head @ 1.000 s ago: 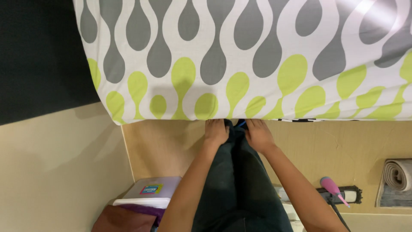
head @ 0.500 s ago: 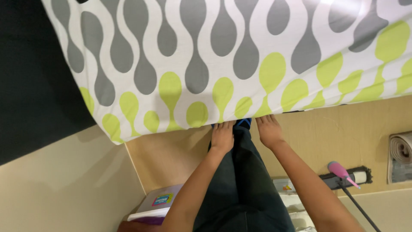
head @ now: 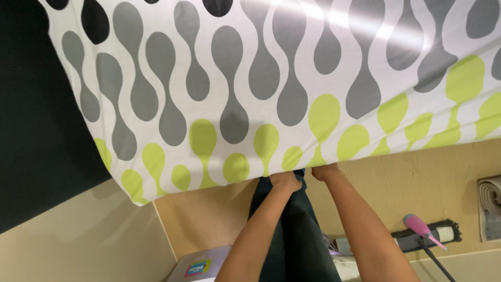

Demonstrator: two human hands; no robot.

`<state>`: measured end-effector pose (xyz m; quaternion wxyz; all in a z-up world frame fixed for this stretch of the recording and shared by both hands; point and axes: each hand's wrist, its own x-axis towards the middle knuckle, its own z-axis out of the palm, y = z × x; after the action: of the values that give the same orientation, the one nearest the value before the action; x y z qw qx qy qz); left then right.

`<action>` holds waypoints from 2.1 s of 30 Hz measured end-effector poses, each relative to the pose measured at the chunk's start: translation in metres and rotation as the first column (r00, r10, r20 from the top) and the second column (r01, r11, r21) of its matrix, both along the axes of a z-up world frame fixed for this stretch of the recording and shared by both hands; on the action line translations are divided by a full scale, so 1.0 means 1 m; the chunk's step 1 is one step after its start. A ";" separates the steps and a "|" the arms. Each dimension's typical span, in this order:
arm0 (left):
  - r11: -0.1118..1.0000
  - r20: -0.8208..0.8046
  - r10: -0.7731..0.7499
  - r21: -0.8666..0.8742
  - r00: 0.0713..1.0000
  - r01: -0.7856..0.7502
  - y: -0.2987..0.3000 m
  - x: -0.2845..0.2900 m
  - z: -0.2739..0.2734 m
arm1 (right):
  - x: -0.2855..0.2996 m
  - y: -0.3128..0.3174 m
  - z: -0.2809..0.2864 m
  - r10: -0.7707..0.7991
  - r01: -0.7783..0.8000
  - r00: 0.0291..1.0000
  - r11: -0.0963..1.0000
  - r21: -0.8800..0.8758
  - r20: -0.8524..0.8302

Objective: The person spreads a patterned fitted sheet over a mattress, tucking the edges under and smoothing the surface. They move around the bed to adjust the sheet on all sides, ensuring it is tight and wrinkle-free.

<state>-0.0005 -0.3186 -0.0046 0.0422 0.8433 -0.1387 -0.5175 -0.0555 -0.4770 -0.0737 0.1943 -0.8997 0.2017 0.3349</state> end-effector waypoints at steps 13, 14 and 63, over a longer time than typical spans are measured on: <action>0.673 0.265 0.146 -0.733 0.953 0.101 0.098 -0.017 0.035 | -0.122 -0.003 0.100 -0.625 0.306 0.701 0.698 0.648 0.342; 0.689 0.258 0.160 -0.720 0.953 0.079 0.097 -0.025 0.029 | -0.139 -0.019 0.095 -0.809 0.476 0.571 0.467 0.745 0.142; 0.902 0.613 0.039 -0.361 0.789 0.236 -0.152 -0.098 -0.021 | -0.076 -0.210 0.072 0.279 -0.291 0.887 0.957 -0.024 0.369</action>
<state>-0.0986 -0.4703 -0.0256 0.1479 0.9260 -0.2977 -0.1791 -0.1312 -0.6872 -0.0012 0.1917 -0.9630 0.0223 0.1883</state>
